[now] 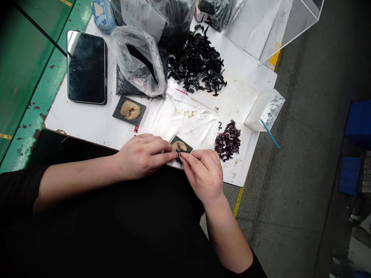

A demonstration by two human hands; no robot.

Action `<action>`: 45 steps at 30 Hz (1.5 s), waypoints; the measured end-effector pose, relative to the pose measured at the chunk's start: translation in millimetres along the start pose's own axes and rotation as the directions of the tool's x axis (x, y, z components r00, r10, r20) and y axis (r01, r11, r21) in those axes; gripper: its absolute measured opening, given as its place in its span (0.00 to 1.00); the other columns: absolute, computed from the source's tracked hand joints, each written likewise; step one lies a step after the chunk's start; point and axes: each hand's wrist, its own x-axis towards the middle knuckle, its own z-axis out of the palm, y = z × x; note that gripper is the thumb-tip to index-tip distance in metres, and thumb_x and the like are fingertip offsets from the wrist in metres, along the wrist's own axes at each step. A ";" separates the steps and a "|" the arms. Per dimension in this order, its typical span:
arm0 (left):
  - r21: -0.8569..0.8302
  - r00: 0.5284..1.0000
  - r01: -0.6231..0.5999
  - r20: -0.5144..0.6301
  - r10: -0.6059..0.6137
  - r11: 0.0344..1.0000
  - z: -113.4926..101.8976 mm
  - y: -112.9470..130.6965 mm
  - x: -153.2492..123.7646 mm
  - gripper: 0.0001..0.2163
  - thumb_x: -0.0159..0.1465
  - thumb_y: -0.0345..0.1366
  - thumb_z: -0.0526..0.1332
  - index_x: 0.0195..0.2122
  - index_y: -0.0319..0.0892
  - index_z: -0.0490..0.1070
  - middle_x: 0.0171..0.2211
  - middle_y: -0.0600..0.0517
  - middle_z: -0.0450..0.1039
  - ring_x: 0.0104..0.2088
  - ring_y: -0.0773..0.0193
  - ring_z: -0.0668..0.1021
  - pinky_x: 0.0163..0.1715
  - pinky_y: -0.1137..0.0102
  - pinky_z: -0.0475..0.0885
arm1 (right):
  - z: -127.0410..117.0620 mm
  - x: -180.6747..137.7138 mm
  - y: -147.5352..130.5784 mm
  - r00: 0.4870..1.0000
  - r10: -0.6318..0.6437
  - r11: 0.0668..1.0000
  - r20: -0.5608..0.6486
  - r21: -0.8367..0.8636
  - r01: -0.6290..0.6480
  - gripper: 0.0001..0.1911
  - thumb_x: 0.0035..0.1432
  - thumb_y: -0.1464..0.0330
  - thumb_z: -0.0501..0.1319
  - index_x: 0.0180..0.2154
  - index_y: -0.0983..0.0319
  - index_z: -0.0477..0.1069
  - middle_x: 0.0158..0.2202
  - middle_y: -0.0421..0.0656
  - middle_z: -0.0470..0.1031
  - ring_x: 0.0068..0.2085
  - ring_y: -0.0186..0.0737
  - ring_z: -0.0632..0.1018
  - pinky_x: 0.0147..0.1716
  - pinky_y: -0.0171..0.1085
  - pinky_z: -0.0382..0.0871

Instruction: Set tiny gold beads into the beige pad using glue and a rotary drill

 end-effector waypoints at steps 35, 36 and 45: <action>-0.005 1.000 -0.004 0.009 0.004 1.000 0.0 -0.5 1.7 0.12 0.83 0.37 0.57 0.54 0.46 0.82 0.46 0.49 0.83 0.39 0.63 0.80 0.37 0.66 0.70 | 2.1 10.0 -10.3 0.997 0.053 0.993 -0.064 -0.097 -0.059 0.13 0.71 0.74 0.69 0.54 0.54 0.82 0.41 0.44 0.80 0.42 0.42 0.80 0.45 0.43 0.79; -0.005 1.000 -0.003 0.005 0.003 1.000 -0.2 -0.6 1.7 0.12 0.83 0.37 0.57 0.54 0.46 0.82 0.45 0.49 0.83 0.39 0.64 0.80 0.37 0.66 0.70 | 2.2 10.0 -12.2 0.996 0.067 0.993 -0.061 -0.093 -0.072 0.13 0.71 0.74 0.69 0.54 0.54 0.82 0.41 0.44 0.80 0.42 0.42 0.80 0.45 0.43 0.79; -0.010 1.000 0.002 -0.010 -0.002 1.000 -0.1 -0.3 1.1 0.10 0.81 0.36 0.61 0.53 0.46 0.83 0.45 0.51 0.83 0.38 0.63 0.80 0.37 0.65 0.72 | 1.2 1.5 -15.8 0.991 0.072 0.993 -0.116 -0.080 -0.082 0.20 0.68 0.76 0.72 0.58 0.53 0.82 0.41 0.43 0.79 0.40 0.41 0.80 0.43 0.42 0.80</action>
